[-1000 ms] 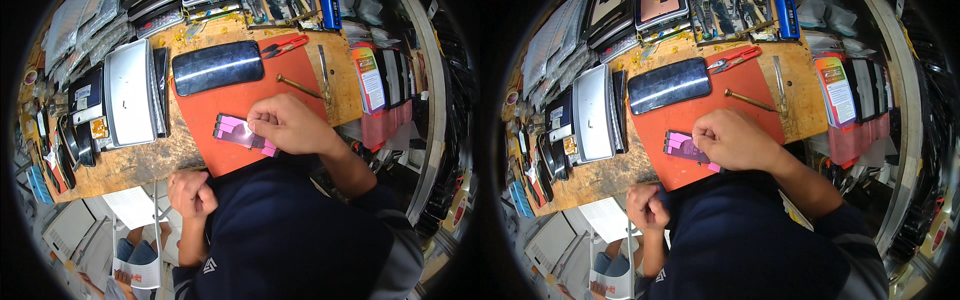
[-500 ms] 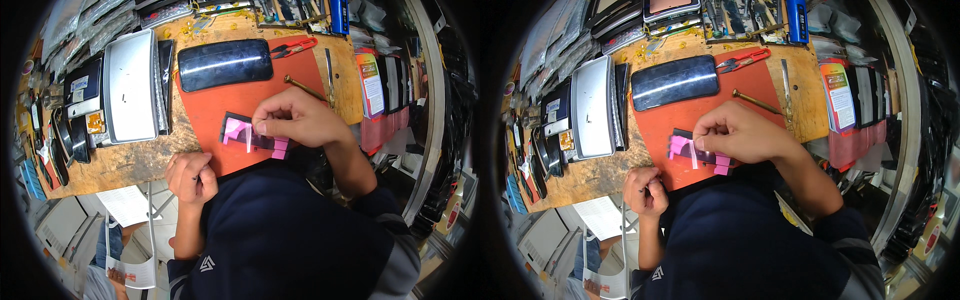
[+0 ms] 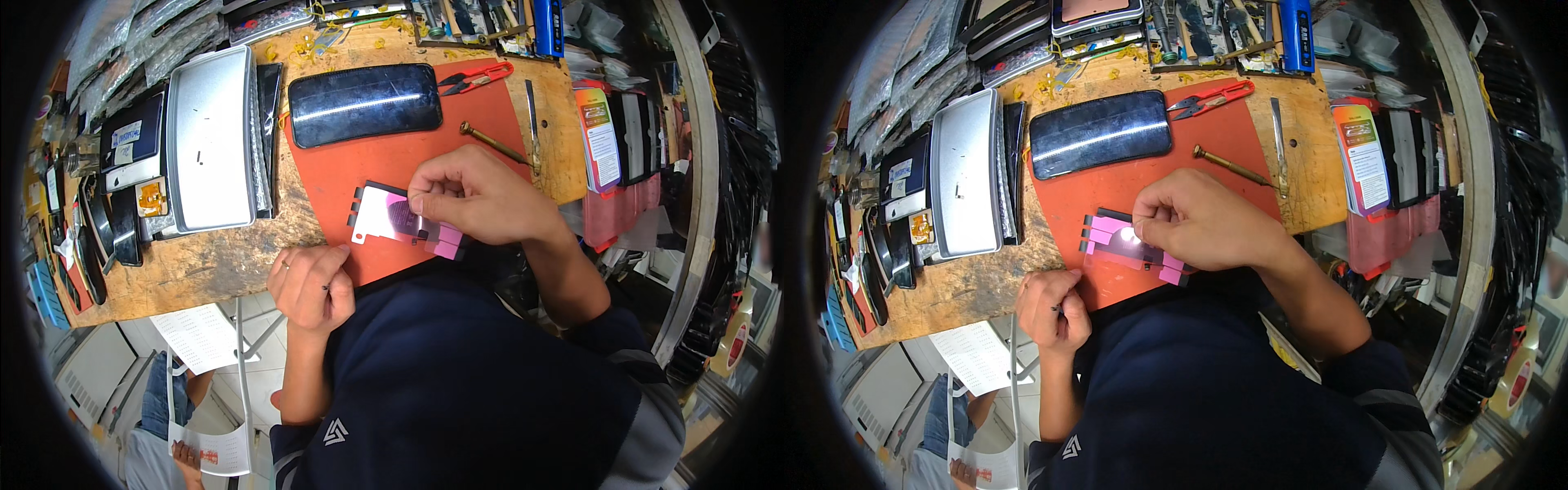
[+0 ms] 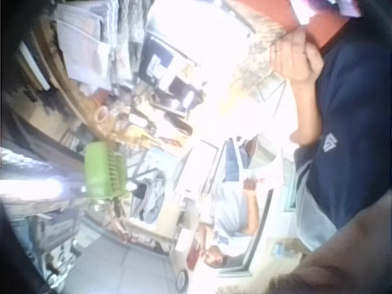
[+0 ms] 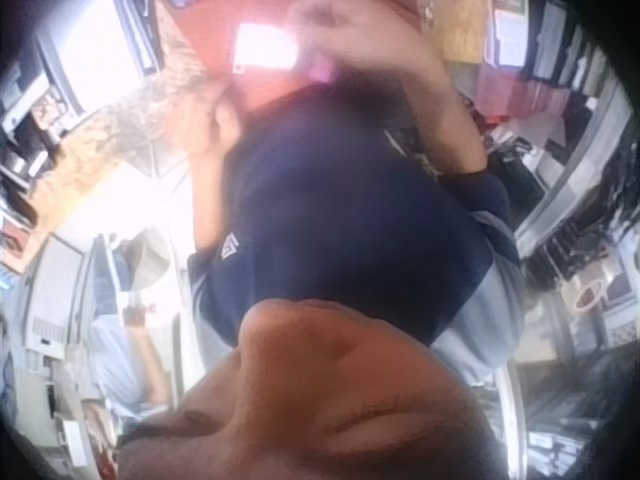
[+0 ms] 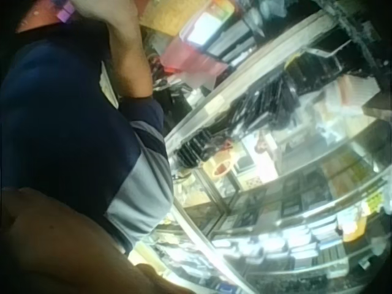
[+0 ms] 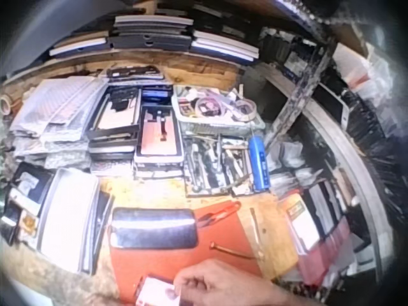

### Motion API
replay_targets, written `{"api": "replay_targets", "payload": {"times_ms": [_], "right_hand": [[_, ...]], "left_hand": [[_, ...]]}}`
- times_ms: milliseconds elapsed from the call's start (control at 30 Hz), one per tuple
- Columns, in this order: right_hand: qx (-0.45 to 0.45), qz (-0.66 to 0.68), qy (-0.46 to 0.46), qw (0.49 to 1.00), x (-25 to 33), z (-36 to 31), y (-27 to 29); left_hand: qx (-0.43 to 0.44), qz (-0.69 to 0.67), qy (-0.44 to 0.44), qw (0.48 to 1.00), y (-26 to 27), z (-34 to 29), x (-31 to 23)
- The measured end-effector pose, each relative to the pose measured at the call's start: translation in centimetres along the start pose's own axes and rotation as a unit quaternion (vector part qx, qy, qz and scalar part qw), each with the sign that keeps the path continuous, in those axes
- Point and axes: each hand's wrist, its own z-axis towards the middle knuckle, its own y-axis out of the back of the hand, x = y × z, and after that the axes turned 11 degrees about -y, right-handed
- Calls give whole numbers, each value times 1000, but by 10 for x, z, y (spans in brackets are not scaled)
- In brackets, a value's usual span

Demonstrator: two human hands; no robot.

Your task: The person removes protective tape from a smartphone battery, uses a screwdriver to pry it, and installs it into a disassembled smartphone. They then connect the battery ribbon cable, close the device, and test the screen.

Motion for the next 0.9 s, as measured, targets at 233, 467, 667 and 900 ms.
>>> {"api": "replay_targets", "payload": {"times_ms": [233,467,667,900], "right_hand": [[-14,-19,-22,999,2,3,2],[-35,35,-28,998,0,7,-1],[-46,11,-32,998,3,6,-2],[-61,-21,-22,998,6,5,-3]], "left_hand": [[0,-6,-1,1000,1,0,0],[17,-24,14,999,4,-2,-2],[2,-6,-1,1000,1,1,0],[21,-22,16,999,4,1,-4]]}}
